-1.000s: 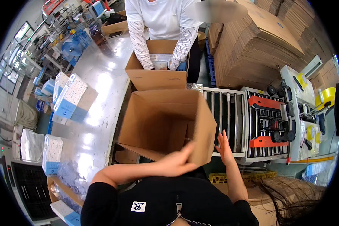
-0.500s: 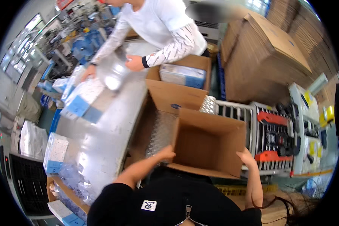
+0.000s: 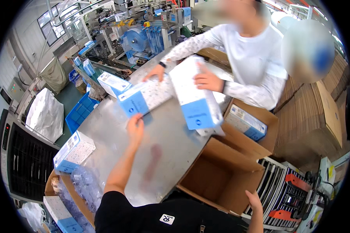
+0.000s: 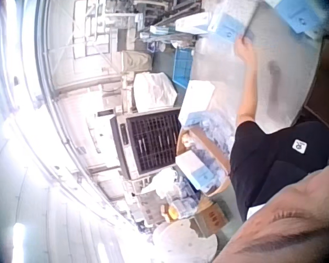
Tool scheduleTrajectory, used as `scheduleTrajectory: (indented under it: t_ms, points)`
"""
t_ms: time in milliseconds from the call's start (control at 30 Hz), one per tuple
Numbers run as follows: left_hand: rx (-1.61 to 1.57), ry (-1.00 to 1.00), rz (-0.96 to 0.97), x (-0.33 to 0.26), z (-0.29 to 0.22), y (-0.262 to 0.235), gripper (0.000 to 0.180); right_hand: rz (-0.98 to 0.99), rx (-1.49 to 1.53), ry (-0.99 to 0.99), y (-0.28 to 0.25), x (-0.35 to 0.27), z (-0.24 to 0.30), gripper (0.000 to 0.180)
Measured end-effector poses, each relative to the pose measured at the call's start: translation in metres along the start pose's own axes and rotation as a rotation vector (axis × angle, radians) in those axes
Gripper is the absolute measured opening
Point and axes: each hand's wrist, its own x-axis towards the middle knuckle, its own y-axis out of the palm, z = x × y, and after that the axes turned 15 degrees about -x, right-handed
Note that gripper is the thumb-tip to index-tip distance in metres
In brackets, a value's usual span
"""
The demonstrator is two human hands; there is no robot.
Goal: The person packs boxes with rectangular blue product cartons, folds the cardboard flaps, and places the sealed boxes onto a conveyor belt.
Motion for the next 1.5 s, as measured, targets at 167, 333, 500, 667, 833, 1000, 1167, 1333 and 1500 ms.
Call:
scheduleTrajectory:
  t_ms: [167,333,500,667,833,1000,1167,1333,1500]
  points:
    - [0.528,-0.186,-0.075,0.171,0.085,-0.032,0.045,-0.729,-0.836,-0.336,-0.022,-0.009,-0.005,0.064]
    - [0.644,-0.395,-0.029,0.230,0.086,0.008,0.057,-0.610,-1.105,-0.486,0.053,-0.017,0.094,0.063]
    - [0.620,-0.308,0.406,0.190,0.122,0.026,0.061,-0.249,-1.158,-0.723,0.119,0.021,0.152,0.041]
    - [0.422,0.033,0.813,0.067,0.038,0.016,0.060,0.007,-1.148,-1.050,0.197,0.070,0.210,0.050]
    - [0.047,0.105,1.214,-0.008,-0.062,-0.023,0.049,0.103,-1.543,-1.441,0.265,0.077,0.280,0.081]
    - [0.387,0.128,0.634,0.084,-0.017,-0.018,0.045,0.310,-1.644,-1.410,0.280,0.091,0.253,0.073]
    - [0.688,-0.042,0.406,0.196,0.087,-0.018,0.046,0.339,-1.580,-1.412,0.286,0.085,0.254,0.071]
    - [0.502,-0.160,0.733,0.158,0.084,0.016,0.040,0.267,-1.513,-1.444,0.272,0.087,0.249,0.073]
    - [0.095,0.168,1.238,0.050,0.003,-0.051,0.027,0.368,-1.587,-1.540,0.281,0.095,0.253,0.077]
